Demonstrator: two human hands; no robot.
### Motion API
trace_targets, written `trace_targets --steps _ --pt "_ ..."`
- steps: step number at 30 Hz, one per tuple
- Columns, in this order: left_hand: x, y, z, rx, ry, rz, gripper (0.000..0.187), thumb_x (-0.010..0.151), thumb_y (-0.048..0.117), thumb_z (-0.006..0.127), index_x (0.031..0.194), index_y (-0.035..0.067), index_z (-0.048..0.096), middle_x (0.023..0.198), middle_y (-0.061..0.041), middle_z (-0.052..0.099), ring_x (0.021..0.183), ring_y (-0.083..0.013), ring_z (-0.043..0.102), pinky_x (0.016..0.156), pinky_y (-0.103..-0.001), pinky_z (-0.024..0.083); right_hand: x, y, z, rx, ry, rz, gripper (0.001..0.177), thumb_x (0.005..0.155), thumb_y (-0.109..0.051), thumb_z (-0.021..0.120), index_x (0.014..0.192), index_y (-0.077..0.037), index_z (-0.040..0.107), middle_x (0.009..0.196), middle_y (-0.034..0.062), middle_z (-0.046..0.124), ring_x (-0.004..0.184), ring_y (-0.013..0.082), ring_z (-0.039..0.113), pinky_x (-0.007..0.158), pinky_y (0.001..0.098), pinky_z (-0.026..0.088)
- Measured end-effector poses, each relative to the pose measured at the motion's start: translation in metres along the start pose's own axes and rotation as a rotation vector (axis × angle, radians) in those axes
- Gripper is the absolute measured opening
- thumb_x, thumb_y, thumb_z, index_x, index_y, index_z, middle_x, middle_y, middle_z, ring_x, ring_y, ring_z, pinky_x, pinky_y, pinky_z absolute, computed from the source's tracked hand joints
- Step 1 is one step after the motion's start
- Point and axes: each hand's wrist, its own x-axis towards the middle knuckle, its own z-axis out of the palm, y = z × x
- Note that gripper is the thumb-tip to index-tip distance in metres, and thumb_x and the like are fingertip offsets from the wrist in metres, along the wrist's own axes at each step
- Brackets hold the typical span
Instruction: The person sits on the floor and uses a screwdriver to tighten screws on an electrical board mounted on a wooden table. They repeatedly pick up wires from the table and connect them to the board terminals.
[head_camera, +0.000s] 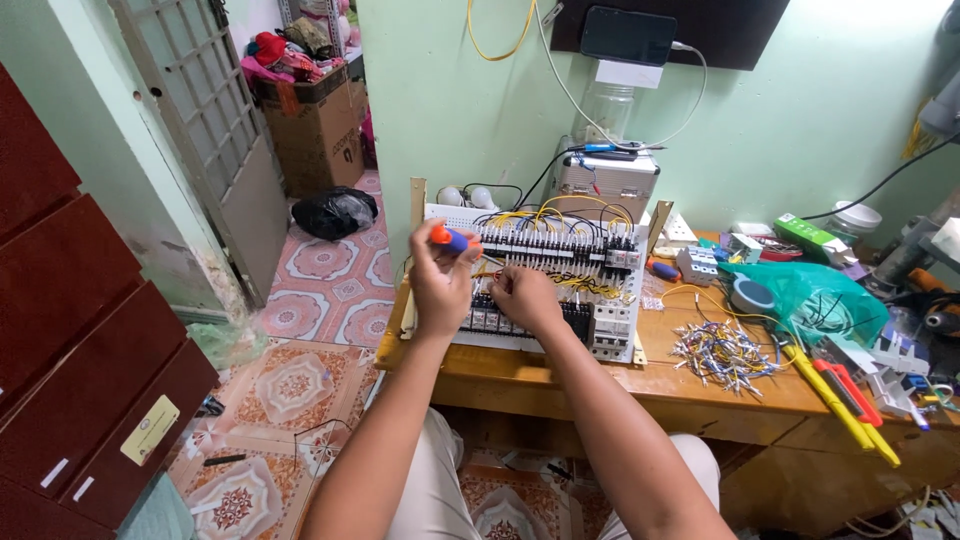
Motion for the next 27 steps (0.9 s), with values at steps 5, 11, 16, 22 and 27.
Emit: trace_targets --steps 5,11,16,22,27 --pt "-0.005 -0.024 0.021 0.028 -0.027 0.034 0.055 0.101 0.019 0.068 0.145 0.006 0.038 0.116 -0.019 0.070 0.105 -0.0352 0.073 0.090 -0.041 0.062 -0.001 -0.002 -0.004 0.036 0.005 -0.004 0.022 0.090 -0.022 0.070 0.072 -0.009 0.069 0.061 0.0110 0.065 0.065 0.0338 0.067 0.061 0.0400 0.053" --pt "-0.002 -0.027 0.025 0.085 -0.051 0.123 0.050 0.100 0.014 0.067 0.142 0.003 0.042 0.115 -0.020 0.070 0.104 -0.0384 0.073 0.086 -0.042 0.064 -0.007 -0.011 -0.010 0.055 0.002 -0.016 0.019 0.091 -0.016 0.069 0.075 -0.005 0.069 0.064 0.0136 0.065 0.064 0.0342 0.066 0.061 0.0402 0.053" --pt "-0.003 -0.045 0.030 0.145 -0.155 0.211 0.053 0.097 0.007 0.068 0.144 0.004 0.045 0.114 -0.019 0.070 0.105 -0.0366 0.072 0.085 -0.042 0.065 -0.005 -0.004 -0.009 0.064 -0.003 -0.034 0.018 0.091 -0.013 0.068 0.075 -0.005 0.068 0.064 0.0137 0.065 0.064 0.0338 0.066 0.061 0.0405 0.053" --pt "-0.002 -0.048 0.027 0.228 -0.372 0.302 0.061 0.093 0.000 0.070 0.148 0.017 0.050 0.110 -0.015 0.072 0.102 -0.0374 0.073 0.085 -0.046 0.064 -0.002 0.011 -0.001 0.068 -0.011 -0.058 0.016 0.089 -0.009 0.067 0.074 -0.005 0.064 0.062 0.0131 0.061 0.062 0.0330 0.063 0.061 0.0402 0.052" --pt "0.008 -0.038 0.019 0.209 -0.515 0.273 0.061 0.097 0.000 0.063 0.150 0.027 0.051 0.110 -0.009 0.072 0.099 -0.0327 0.074 0.087 -0.045 0.062 -0.001 0.016 0.003 0.058 -0.016 -0.077 0.017 0.089 -0.012 0.069 0.075 -0.005 0.064 0.063 0.0136 0.062 0.064 0.0340 0.064 0.060 0.0414 0.051"
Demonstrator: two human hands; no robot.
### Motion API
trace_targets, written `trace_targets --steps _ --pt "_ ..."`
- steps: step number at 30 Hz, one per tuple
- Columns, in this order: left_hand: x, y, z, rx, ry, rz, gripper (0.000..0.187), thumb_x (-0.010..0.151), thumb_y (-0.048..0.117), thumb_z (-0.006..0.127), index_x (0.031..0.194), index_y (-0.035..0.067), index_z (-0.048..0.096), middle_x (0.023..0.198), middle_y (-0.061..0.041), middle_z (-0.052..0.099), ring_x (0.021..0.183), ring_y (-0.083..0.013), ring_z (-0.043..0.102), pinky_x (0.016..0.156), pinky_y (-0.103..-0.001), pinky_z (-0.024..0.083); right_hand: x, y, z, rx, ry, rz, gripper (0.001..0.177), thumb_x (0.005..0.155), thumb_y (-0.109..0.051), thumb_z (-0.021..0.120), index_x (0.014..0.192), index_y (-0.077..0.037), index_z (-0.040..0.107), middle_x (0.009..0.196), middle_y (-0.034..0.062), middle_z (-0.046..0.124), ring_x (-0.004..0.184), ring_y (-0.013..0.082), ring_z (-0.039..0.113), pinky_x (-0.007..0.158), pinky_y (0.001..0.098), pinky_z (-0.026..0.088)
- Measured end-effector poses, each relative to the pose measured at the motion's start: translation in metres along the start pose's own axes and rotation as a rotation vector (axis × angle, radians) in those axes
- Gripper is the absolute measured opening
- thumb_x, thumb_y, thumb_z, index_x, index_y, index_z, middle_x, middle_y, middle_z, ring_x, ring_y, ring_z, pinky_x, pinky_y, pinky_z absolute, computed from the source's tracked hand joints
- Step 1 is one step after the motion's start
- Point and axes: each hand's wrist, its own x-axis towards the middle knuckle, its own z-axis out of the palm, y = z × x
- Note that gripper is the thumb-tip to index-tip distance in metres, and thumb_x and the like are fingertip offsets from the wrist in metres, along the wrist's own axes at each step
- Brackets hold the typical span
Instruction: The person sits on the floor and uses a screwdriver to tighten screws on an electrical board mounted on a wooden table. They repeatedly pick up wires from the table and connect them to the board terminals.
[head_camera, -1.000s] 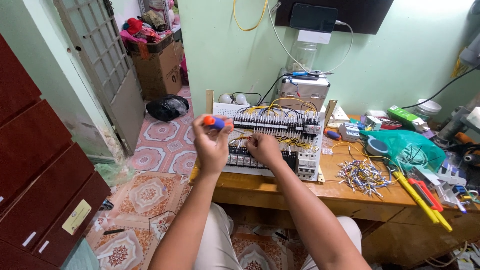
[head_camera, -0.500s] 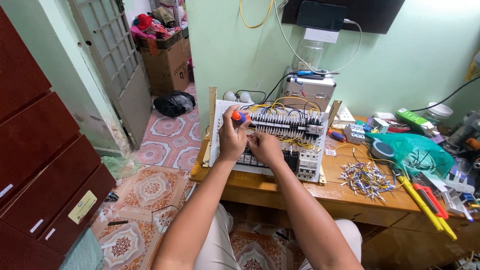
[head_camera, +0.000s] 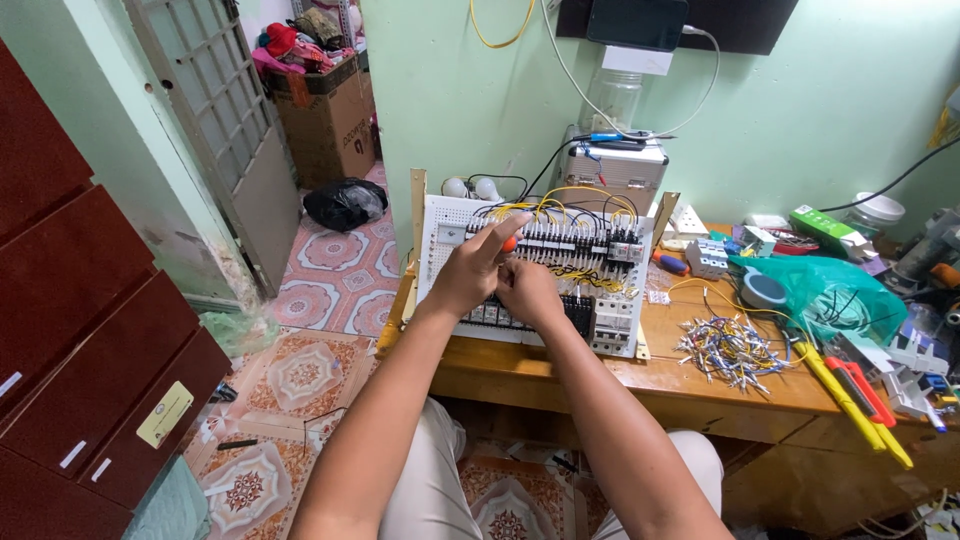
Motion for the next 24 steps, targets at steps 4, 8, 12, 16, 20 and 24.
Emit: trace_targets --steps 4,8,12,16,20,24 --pt "0.002 0.009 -0.010 -0.027 -0.071 -0.056 0.061 0.099 -0.002 0.060 0.151 0.028 0.050 0.113 -0.008 0.073 0.101 -0.0346 0.073 0.089 -0.047 0.061 -0.001 -0.007 -0.003 0.007 0.016 0.019 0.018 0.089 -0.013 0.068 0.073 -0.005 0.063 0.062 0.0147 0.061 0.063 0.0353 0.064 0.060 0.0426 0.050" --pt "0.019 0.050 -0.025 -0.042 -0.116 -0.027 0.070 0.096 -0.017 0.052 0.148 0.030 0.053 0.121 -0.010 0.072 0.103 -0.0381 0.073 0.088 -0.050 0.060 -0.003 -0.002 -0.003 -0.002 0.000 0.017 0.018 0.092 -0.012 0.063 0.076 -0.005 0.063 0.063 0.0140 0.060 0.065 0.0341 0.064 0.064 0.0419 0.051" --pt "0.015 0.041 -0.018 0.018 -0.095 0.044 0.059 0.094 -0.016 0.057 0.138 0.023 0.059 0.119 -0.012 0.072 0.099 -0.0390 0.074 0.083 -0.053 0.062 -0.003 -0.005 -0.006 -0.050 0.004 0.015 0.020 0.090 -0.018 0.066 0.075 -0.005 0.064 0.063 0.0162 0.062 0.067 0.0398 0.065 0.063 0.0469 0.051" --pt "0.001 0.022 -0.011 0.099 -0.039 0.048 0.051 0.094 -0.010 0.062 0.130 0.026 0.065 0.118 -0.003 0.072 0.102 -0.0283 0.074 0.087 -0.042 0.063 -0.003 -0.008 -0.006 -0.058 0.007 0.005 0.023 0.089 -0.015 0.066 0.071 -0.003 0.062 0.060 0.0166 0.061 0.065 0.0390 0.064 0.064 0.0456 0.051" --pt "-0.017 -0.008 0.000 0.153 0.058 0.021 0.036 0.098 0.007 0.068 0.129 0.025 0.066 0.106 -0.013 0.075 0.085 -0.0261 0.076 0.077 -0.037 0.067 -0.001 -0.010 -0.005 -0.017 0.042 -0.014 0.026 0.091 -0.016 0.066 0.067 -0.007 0.061 0.057 0.0119 0.060 0.059 0.0328 0.063 0.059 0.0400 0.050" --pt "-0.010 -0.004 0.010 0.221 0.277 0.063 0.038 0.090 0.012 0.081 0.126 0.017 0.069 0.095 -0.009 0.075 0.077 -0.0246 0.075 0.062 -0.033 0.064 -0.002 -0.010 -0.005 -0.039 0.032 -0.001 0.024 0.089 -0.016 0.066 0.069 -0.003 0.063 0.058 0.0174 0.061 0.061 0.0391 0.063 0.058 0.0444 0.050"
